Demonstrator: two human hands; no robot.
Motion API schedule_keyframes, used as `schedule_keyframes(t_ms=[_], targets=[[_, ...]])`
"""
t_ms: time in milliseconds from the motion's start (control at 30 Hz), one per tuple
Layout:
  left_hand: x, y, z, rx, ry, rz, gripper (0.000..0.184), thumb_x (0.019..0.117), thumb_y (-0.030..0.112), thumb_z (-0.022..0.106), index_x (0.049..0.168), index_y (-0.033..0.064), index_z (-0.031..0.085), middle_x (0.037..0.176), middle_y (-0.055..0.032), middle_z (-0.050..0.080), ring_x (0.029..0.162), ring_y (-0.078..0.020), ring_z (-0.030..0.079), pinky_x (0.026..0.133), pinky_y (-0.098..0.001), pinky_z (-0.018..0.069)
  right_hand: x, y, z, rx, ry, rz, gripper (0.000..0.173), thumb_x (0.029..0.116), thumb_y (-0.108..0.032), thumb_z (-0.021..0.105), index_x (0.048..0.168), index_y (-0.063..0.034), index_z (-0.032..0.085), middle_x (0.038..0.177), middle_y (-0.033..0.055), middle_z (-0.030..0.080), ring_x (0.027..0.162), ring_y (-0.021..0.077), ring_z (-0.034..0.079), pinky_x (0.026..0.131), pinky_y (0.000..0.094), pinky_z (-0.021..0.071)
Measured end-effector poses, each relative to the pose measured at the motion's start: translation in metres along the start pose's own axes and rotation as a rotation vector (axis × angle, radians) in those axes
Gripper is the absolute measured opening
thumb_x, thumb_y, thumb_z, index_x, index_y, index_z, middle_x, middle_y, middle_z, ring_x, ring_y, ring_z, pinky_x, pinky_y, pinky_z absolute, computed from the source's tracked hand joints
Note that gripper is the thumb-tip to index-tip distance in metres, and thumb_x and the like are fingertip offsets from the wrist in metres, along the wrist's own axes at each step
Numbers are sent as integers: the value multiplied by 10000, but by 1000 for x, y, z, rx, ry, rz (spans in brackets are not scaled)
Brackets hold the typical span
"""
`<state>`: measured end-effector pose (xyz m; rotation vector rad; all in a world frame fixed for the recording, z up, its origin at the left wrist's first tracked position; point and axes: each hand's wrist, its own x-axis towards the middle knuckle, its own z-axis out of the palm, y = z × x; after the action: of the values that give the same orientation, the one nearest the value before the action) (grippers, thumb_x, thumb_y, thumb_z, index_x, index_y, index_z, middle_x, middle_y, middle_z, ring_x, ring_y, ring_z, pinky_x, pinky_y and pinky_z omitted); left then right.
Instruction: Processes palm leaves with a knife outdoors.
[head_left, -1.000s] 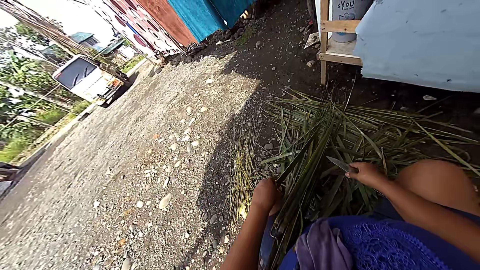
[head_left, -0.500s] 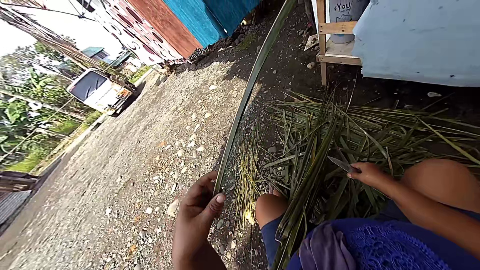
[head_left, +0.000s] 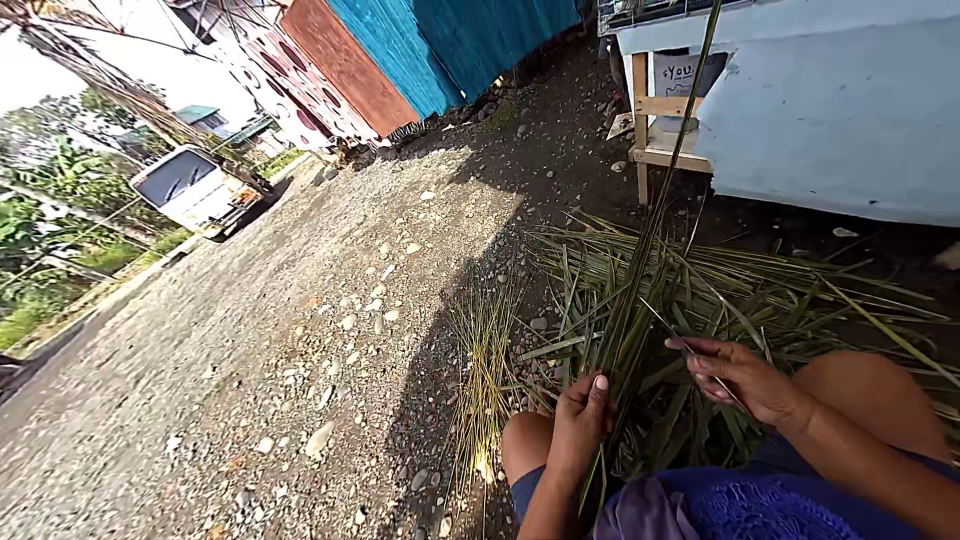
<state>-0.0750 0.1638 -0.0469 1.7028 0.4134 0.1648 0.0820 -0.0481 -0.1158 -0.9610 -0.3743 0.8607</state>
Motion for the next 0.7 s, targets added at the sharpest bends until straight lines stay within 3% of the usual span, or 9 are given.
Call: schedule_keyframes(t_ms=[100, 200, 333, 433, 567, 633, 700], targets=[[0, -6, 6, 20, -13, -11, 289, 1086, 140, 450, 1173, -23, 672, 744, -6, 657, 535, -38, 560, 502, -193, 492, -4, -2, 7, 71, -153, -107, 494, 897, -280, 755, 1366, -161, 653, 730, -69, 596, 516, 5, 496, 479, 162, 445], [-1, -11, 10, 90, -4, 33, 181, 1048, 93, 522, 1106, -27, 644, 736, -7, 654, 547, -55, 598, 522, -214, 536, -9, -7, 26, -23, -205, -111, 808, 843, -288, 805, 1545, -134, 435, 787, -75, 598, 548, 5, 514, 504, 161, 462], [-2, -19, 19, 228, 60, 142, 155, 992, 105, 610, 1104, -1, 626, 704, 7, 648, 544, -57, 607, 527, -236, 545, -12, -4, 52, -140, -211, -15, 991, 822, -235, 814, 1599, -75, 220, 855, -71, 629, 595, 8, 544, 516, 153, 452], [-2, -25, 25, 329, 95, 239, 182, 944, 121, 659, 1084, 12, 624, 674, 26, 627, 534, -40, 576, 532, -229, 520, -12, 0, 61, -158, -194, 3, 954, 829, -195, 813, 1600, -99, 260, 880, -56, 661, 621, 13, 560, 532, 154, 452], [-1, -26, 26, 393, 112, 370, 116, 985, 98, 589, 996, 14, 667, 677, 4, 650, 537, -54, 618, 532, -240, 560, -10, 4, 59, -179, -177, -59, 860, 840, -211, 819, 1556, -68, 365, 878, -65, 656, 661, 12, 591, 579, 151, 491], [0, -26, 27, 445, 143, 433, 141, 988, 92, 568, 958, 13, 682, 704, -11, 656, 573, -58, 629, 567, -235, 568, -10, 7, 57, -191, -171, -88, 727, 853, -211, 811, 1478, -58, 475, 884, -62, 659, 662, 8, 585, 580, 146, 486], [2, -26, 27, 478, 160, 453, 155, 991, 101, 568, 933, 21, 687, 713, -15, 654, 580, -65, 626, 576, -242, 568, -9, 9, 56, -200, -154, -121, 487, 856, -204, 806, 1284, -82, 607, 855, -64, 654, 644, 2, 571, 563, 143, 468]])
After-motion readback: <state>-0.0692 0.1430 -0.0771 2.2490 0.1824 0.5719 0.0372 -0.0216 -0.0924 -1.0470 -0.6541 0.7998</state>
